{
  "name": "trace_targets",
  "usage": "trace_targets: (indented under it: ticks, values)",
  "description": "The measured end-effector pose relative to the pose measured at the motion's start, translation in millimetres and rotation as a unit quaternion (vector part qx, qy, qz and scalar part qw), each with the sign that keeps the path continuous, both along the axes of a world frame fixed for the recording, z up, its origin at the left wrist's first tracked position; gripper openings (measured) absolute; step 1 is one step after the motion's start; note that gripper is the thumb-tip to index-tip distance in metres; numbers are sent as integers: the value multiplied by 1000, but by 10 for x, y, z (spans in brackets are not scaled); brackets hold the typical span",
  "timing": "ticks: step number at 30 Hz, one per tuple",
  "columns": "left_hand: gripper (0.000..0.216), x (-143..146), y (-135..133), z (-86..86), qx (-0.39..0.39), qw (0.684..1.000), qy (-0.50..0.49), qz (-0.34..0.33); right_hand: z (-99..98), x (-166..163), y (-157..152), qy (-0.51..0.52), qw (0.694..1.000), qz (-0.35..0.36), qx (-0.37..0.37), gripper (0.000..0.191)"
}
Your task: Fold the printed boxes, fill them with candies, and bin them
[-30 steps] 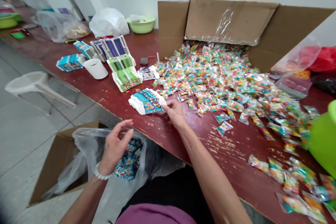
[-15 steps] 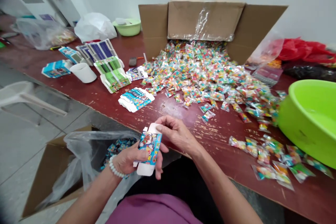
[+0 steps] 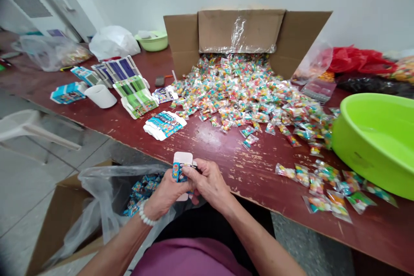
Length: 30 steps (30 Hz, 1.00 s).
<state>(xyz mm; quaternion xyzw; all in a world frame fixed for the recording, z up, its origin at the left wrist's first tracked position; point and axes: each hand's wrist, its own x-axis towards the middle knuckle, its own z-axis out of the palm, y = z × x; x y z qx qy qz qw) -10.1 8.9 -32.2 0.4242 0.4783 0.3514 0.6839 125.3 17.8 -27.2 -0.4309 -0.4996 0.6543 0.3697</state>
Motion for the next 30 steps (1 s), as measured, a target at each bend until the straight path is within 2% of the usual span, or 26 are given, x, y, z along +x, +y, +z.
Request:
trace_targets:
  ticks: [3,6,9,12,14,17,20,26,30]
  values:
    - [27,-67,1,-43,39,999,20,-21,-18,42,48,-25,999,-21,44,38]
    - [26,-144,-7,-41,47,998,-19,-25,-28,100,88,-53,995,-11,83,35]
    - [41,-151,-42,-19,30,996,-63,56,-61,109,84,-65,993,-20,95,29]
    - [66,-97,-93,-7,35,985,-96,140,-117,35,39,-8,992,-111,66,55]
    - [75,-63,-120,-8,53,978,-112,167,-137,-35,5,34,986,-155,40,60]
    - [69,-56,-134,-18,78,977,-107,167,-114,-101,-25,76,983,-161,42,42]
    - [56,-106,-126,-30,80,984,-88,133,-66,-75,-14,84,985,-150,35,32]
    - [32,-173,-132,-38,50,992,-84,77,-85,107,107,70,991,-82,-76,35]
    - [28,-134,-153,-25,68,993,-68,74,-111,183,185,67,994,-76,-43,39]
